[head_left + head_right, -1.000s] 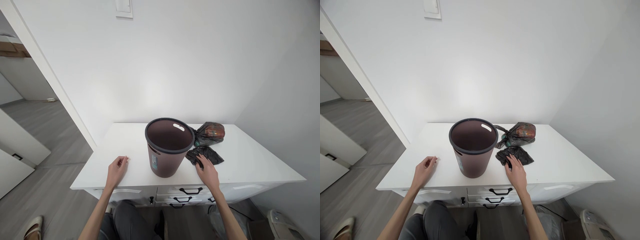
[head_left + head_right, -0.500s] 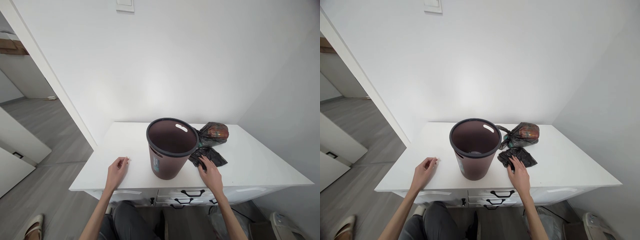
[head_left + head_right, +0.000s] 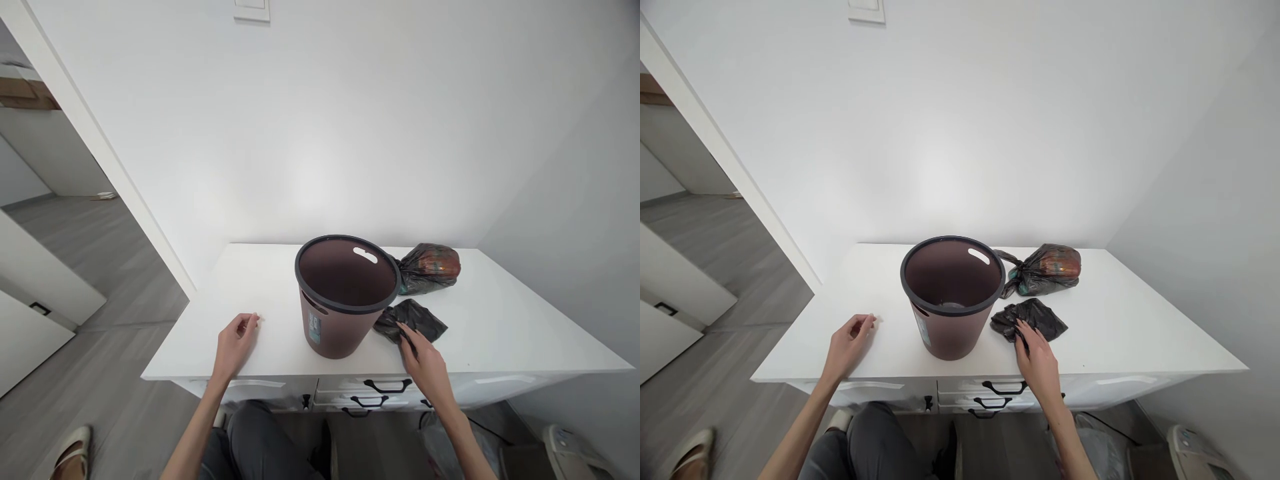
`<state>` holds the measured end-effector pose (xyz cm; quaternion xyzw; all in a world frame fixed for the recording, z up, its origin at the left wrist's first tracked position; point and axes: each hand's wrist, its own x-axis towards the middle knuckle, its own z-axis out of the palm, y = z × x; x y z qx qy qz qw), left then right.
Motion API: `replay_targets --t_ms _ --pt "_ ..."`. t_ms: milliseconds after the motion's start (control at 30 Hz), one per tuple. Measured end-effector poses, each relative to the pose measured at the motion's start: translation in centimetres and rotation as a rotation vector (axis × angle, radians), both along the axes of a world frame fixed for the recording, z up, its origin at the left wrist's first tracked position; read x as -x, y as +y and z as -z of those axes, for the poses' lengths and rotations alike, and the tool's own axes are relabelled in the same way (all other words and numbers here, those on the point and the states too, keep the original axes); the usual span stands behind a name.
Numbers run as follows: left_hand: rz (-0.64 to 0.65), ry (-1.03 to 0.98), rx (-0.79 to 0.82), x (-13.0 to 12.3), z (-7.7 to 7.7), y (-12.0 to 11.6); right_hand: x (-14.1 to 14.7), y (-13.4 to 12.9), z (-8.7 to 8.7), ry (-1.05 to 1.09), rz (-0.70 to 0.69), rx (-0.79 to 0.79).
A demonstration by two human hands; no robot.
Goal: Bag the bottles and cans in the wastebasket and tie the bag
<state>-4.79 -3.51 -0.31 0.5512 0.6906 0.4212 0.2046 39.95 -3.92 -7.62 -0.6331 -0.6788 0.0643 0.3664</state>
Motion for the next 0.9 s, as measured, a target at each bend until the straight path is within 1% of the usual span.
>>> replay_targets --t_ms 133,200,267,333,400,500,567,633,700,767,833,900 --pt "0.008 -0.008 0.017 -0.1 -0.1 0.1 0.1 -4.0 -3.2 0.185 -0.035 0.163" --pt "0.021 -0.052 0.005 -0.8 -0.5 -0.1 0.3 -5.8 -4.4 0.286 -0.049 0.221" --pt "0.050 -0.101 -0.025 -2.2 -1.6 -0.8 0.8 -7.3 -5.2 0.392 -0.083 0.257" --pt "0.117 -0.125 -0.045 -4.1 -3.2 -2.0 1.8 -8.4 -5.5 0.493 -0.134 0.294" --pt "0.255 -0.125 -0.028 -6.1 -5.1 -3.8 3.2 -9.3 -5.5 0.584 -0.172 0.331" --pt "0.563 -0.087 0.066 -8.6 -8.1 -6.9 5.9 -10.3 -6.1 0.694 -0.204 0.377" --pt "0.729 -0.031 0.140 -9.6 -9.8 -8.5 7.7 -10.6 -7.2 0.741 -0.235 0.400" --pt "0.822 0.023 0.193 -10.3 -11.1 -9.7 9.2 -10.6 -8.7 0.767 -0.266 0.409" --pt "0.840 0.048 0.213 -10.5 -11.9 -10.2 10.2 -10.6 -10.3 0.788 -0.275 0.395" --pt "0.782 0.057 0.216 -10.3 -12.2 -10.4 10.6 -10.6 -11.2 0.817 -0.262 0.345" --pt "0.661 0.068 0.220 -9.7 -12.2 -10.5 10.5 -10.8 -11.1 0.859 -0.242 0.265" --pt "0.541 0.072 0.220 -9.0 -12.2 -10.6 9.9 -11.2 -10.2 0.896 -0.255 0.196"
